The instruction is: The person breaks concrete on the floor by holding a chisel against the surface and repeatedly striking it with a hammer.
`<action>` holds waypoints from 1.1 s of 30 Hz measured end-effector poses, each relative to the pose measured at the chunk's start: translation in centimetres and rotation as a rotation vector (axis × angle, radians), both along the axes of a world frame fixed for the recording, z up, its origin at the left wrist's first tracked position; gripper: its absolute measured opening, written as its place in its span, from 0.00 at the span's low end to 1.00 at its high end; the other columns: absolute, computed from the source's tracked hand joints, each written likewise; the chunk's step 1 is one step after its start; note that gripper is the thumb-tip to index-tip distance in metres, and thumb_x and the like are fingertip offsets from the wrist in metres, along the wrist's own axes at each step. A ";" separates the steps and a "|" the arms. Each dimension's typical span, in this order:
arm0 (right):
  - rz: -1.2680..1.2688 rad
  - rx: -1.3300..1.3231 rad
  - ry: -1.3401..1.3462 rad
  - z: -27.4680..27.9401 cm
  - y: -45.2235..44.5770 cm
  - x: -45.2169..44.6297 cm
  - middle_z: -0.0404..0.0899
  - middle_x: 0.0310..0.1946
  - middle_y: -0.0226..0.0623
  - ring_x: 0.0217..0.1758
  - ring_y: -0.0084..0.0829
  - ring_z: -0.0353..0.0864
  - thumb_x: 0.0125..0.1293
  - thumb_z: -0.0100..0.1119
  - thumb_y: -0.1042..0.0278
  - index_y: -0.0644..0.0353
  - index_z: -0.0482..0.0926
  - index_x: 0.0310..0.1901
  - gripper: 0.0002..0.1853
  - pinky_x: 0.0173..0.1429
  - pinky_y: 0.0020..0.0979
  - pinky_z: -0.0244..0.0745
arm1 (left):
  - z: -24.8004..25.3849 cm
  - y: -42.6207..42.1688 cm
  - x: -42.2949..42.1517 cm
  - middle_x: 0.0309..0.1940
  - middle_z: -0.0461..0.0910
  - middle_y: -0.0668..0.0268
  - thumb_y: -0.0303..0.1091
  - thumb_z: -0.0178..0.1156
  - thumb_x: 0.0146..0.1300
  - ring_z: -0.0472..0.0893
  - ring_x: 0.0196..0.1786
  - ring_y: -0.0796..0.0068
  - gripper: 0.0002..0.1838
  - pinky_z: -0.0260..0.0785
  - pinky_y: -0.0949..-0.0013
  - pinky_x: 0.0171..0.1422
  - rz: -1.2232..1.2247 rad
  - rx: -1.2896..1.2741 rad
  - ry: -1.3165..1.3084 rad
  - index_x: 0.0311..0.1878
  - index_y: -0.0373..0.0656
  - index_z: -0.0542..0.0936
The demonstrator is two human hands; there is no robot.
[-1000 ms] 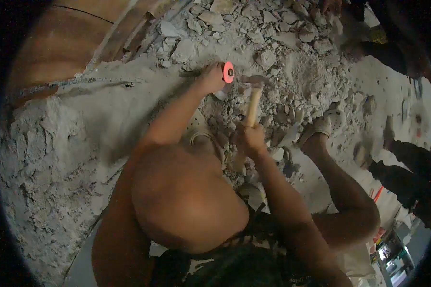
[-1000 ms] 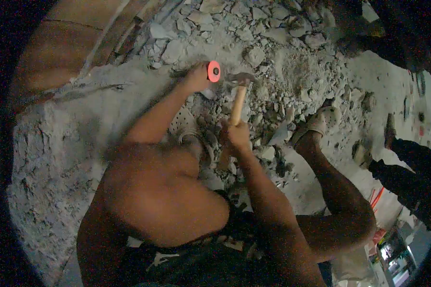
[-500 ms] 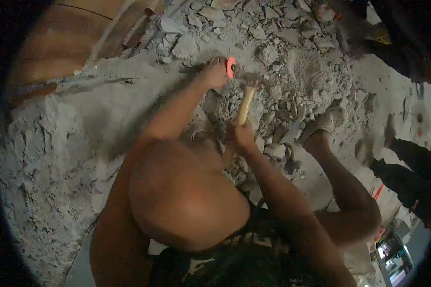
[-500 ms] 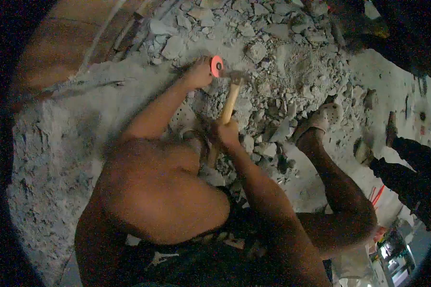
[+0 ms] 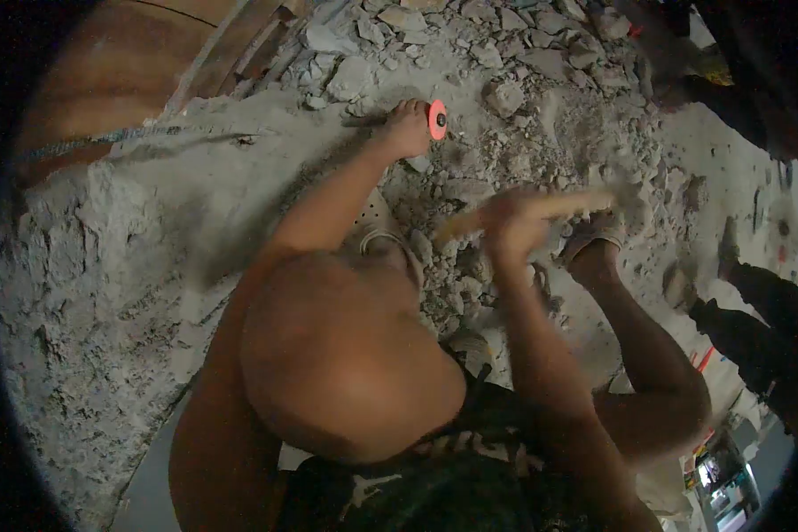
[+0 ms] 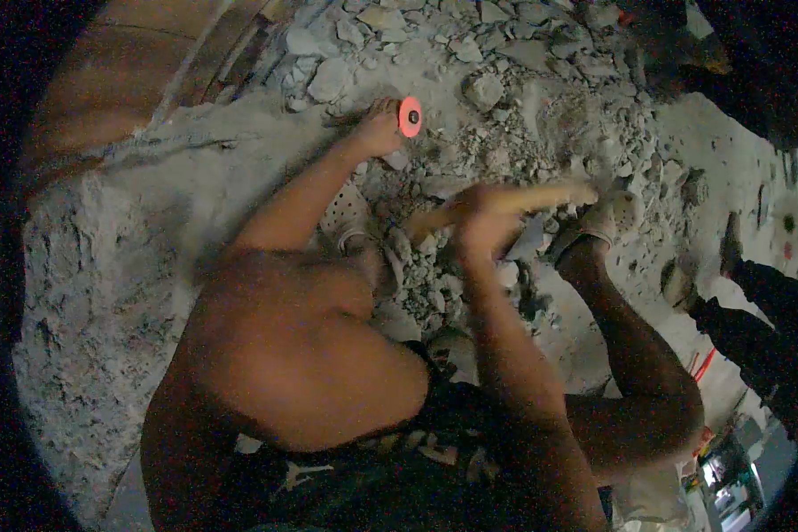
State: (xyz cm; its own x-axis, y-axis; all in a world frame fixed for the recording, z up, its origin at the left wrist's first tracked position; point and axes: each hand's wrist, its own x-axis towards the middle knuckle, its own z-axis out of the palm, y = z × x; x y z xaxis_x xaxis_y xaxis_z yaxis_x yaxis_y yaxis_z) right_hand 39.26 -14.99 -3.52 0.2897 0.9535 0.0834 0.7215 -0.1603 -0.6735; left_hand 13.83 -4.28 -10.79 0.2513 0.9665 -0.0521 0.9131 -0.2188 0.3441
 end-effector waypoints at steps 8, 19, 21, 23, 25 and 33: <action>0.117 -0.558 0.916 0.1 -1.1 2.5 0.72 0.20 0.30 0.17 0.24 0.71 0.61 0.58 0.69 0.62 0.73 0.36 0.07 0.19 0.27 0.68 | 3.1 -1.0 -0.7 0.48 0.70 0.50 0.24 0.56 0.51 0.67 0.58 0.48 0.22 0.60 0.52 0.63 0.006 -0.030 -0.227 0.52 0.37 0.70; 0.118 -0.455 0.443 -1.7 -2.6 -2.2 0.78 0.28 0.40 0.29 0.38 0.78 0.63 0.58 0.62 0.66 0.75 0.39 0.14 0.38 0.39 0.77 | 4.3 -1.1 -0.7 0.50 0.71 0.50 0.26 0.55 0.53 0.69 0.56 0.46 0.22 0.61 0.53 0.63 0.004 -0.040 -0.425 0.55 0.38 0.70; 0.086 -0.914 0.981 -1.0 -3.4 -4.0 0.78 0.28 0.40 0.29 0.34 0.79 0.61 0.59 0.63 0.68 0.75 0.39 0.14 0.31 0.36 0.75 | 5.0 -0.8 -0.5 0.51 0.71 0.50 0.26 0.55 0.53 0.68 0.57 0.46 0.23 0.61 0.53 0.63 -0.018 -0.026 -0.458 0.55 0.38 0.70; -0.035 -0.999 1.142 0.9 -2.8 -3.1 0.77 0.26 0.39 0.25 0.32 0.78 0.61 0.59 0.65 0.68 0.74 0.37 0.12 0.27 0.34 0.73 | 3.7 -1.3 -1.3 0.60 0.65 0.43 0.21 0.50 0.50 0.62 0.65 0.42 0.30 0.56 0.51 0.69 0.040 -0.198 -0.222 0.62 0.32 0.63; 0.030 -0.786 0.968 1.1 -2.2 0.3 0.75 0.22 0.37 0.21 0.30 0.76 0.61 0.57 0.68 0.66 0.73 0.33 0.09 0.23 0.33 0.71 | 3.7 -1.2 -1.3 0.60 0.65 0.42 0.21 0.49 0.50 0.62 0.65 0.41 0.30 0.56 0.52 0.70 -0.027 -0.167 -0.246 0.62 0.32 0.63; -0.293 -0.048 1.276 8.7 5.2 3.1 0.70 0.23 0.33 0.22 0.31 0.70 0.62 0.54 0.64 0.56 0.69 0.26 0.10 0.29 0.37 0.69 | 0.2 -1.4 -1.6 0.58 0.66 0.50 0.22 0.51 0.51 0.64 0.64 0.48 0.28 0.55 0.53 0.70 0.014 -0.061 -0.126 0.60 0.38 0.65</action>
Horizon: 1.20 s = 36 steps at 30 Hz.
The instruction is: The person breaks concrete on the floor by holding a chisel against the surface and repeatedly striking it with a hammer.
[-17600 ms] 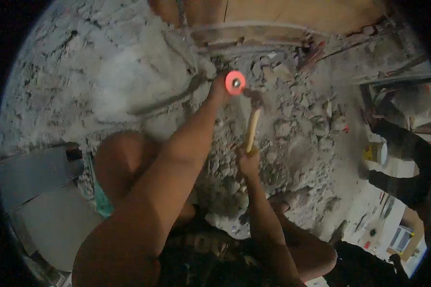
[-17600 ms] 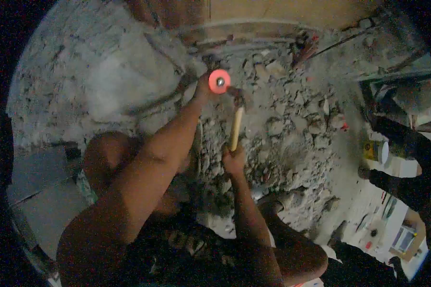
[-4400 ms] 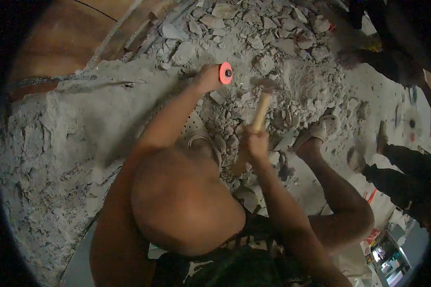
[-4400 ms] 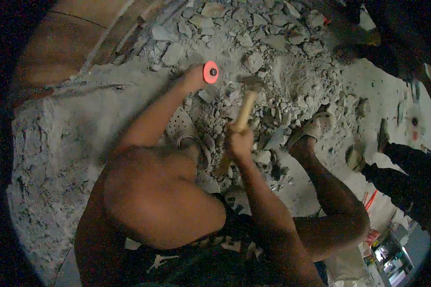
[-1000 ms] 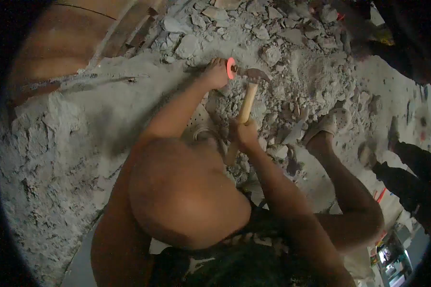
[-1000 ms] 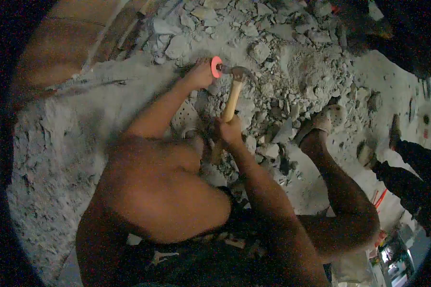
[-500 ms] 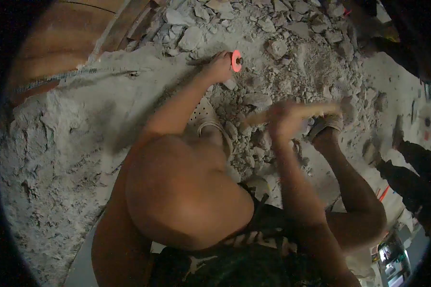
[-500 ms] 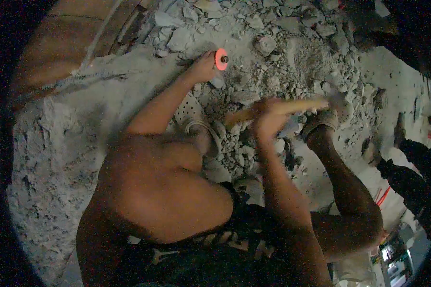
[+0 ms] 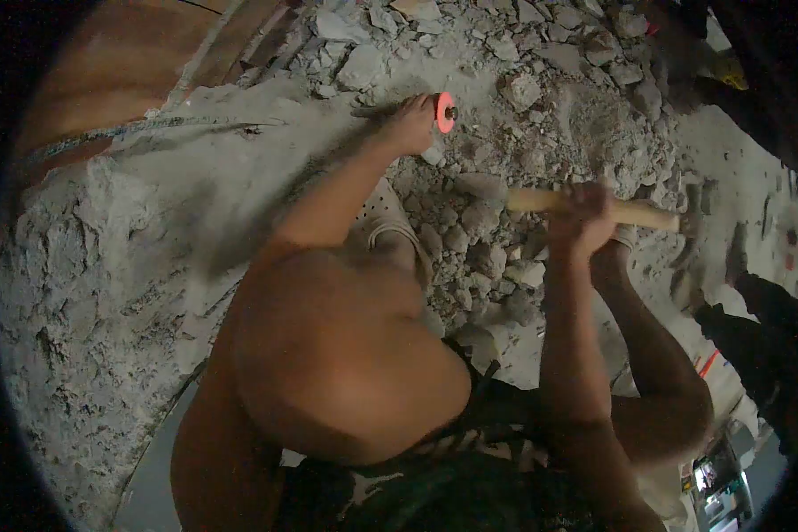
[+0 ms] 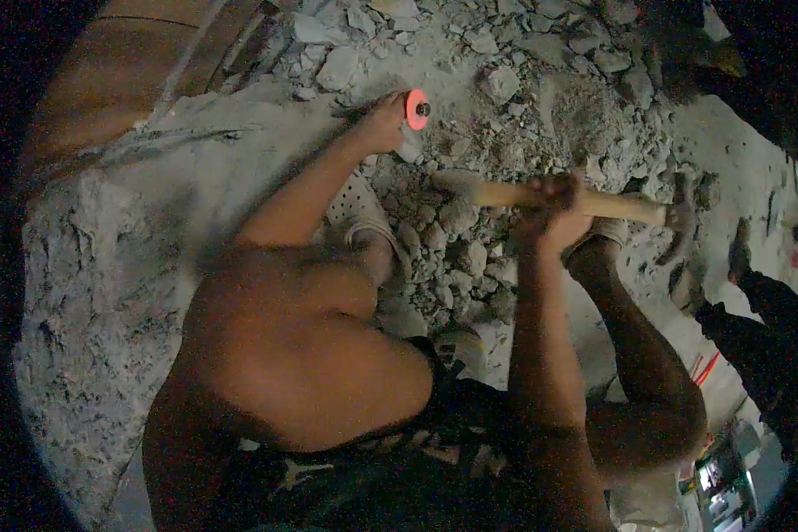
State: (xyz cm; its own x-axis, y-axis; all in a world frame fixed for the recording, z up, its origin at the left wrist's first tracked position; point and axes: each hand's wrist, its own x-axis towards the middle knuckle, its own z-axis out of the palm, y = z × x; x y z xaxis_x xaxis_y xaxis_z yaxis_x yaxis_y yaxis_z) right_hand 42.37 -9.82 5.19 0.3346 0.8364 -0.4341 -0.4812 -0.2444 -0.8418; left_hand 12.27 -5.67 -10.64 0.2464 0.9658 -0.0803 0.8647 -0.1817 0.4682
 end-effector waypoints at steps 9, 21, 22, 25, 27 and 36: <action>0.802 -0.607 0.006 -6.2 -7.3 -4.6 0.70 0.22 0.31 0.18 0.28 0.70 0.62 0.53 0.72 0.59 0.69 0.38 0.04 0.20 0.31 0.66 | 3.4 -1.0 0.0 0.58 0.69 0.49 0.26 0.55 0.51 0.66 0.64 0.46 0.30 0.60 0.53 0.67 0.163 -0.076 -0.265 0.61 0.38 0.65; 0.955 -0.139 -1.063 -4.9 -5.7 1.3 0.70 0.16 0.27 0.17 0.23 0.69 0.64 0.61 0.63 0.61 0.74 0.30 0.11 0.20 0.28 0.64 | 3.4 1.3 3.4 0.50 0.74 0.55 0.53 0.64 0.56 0.74 0.57 0.58 0.27 0.67 0.57 0.56 0.372 -0.143 -0.281 0.50 0.43 0.74; 0.896 -0.161 -0.927 -3.4 -5.1 0.5 0.72 0.19 0.29 0.20 0.23 0.69 0.63 0.61 0.56 0.64 0.73 0.32 0.17 0.24 0.28 0.64 | 5.4 0.7 3.1 0.47 0.76 0.56 0.49 0.63 0.58 0.77 0.52 0.61 0.24 0.69 0.61 0.52 0.453 -0.123 -0.590 0.50 0.42 0.75; 0.844 -0.125 -0.713 2.3 -2.6 -2.1 0.73 0.21 0.30 0.23 0.20 0.68 0.66 0.58 0.50 0.66 0.72 0.34 0.22 0.27 0.26 0.64 | 7.8 0.2 -0.3 0.37 0.79 0.61 0.41 0.60 0.65 0.81 0.40 0.70 0.15 0.72 0.68 0.44 0.632 0.403 -0.760 0.48 0.41 0.77; 0.869 -0.076 -0.631 6.4 -1.1 -4.4 0.72 0.21 0.28 0.23 0.17 0.66 0.69 0.55 0.50 0.65 0.71 0.35 0.21 0.26 0.23 0.63 | 8.9 -2.4 -2.8 0.28 0.76 0.64 0.40 0.58 0.66 0.79 0.37 0.74 0.13 0.71 0.69 0.42 0.809 0.516 -0.663 0.44 0.39 0.77; 1.175 0.040 -1.110 0.6 -2.5 -5.8 0.76 0.22 0.47 0.22 0.38 0.76 0.72 0.44 0.55 0.65 0.69 0.43 0.17 0.27 0.37 0.69 | 8.2 -19.2 -1.8 0.29 0.75 0.72 0.37 0.56 0.67 0.72 0.34 0.82 0.11 0.66 0.72 0.40 1.138 0.109 -0.684 0.48 0.44 0.79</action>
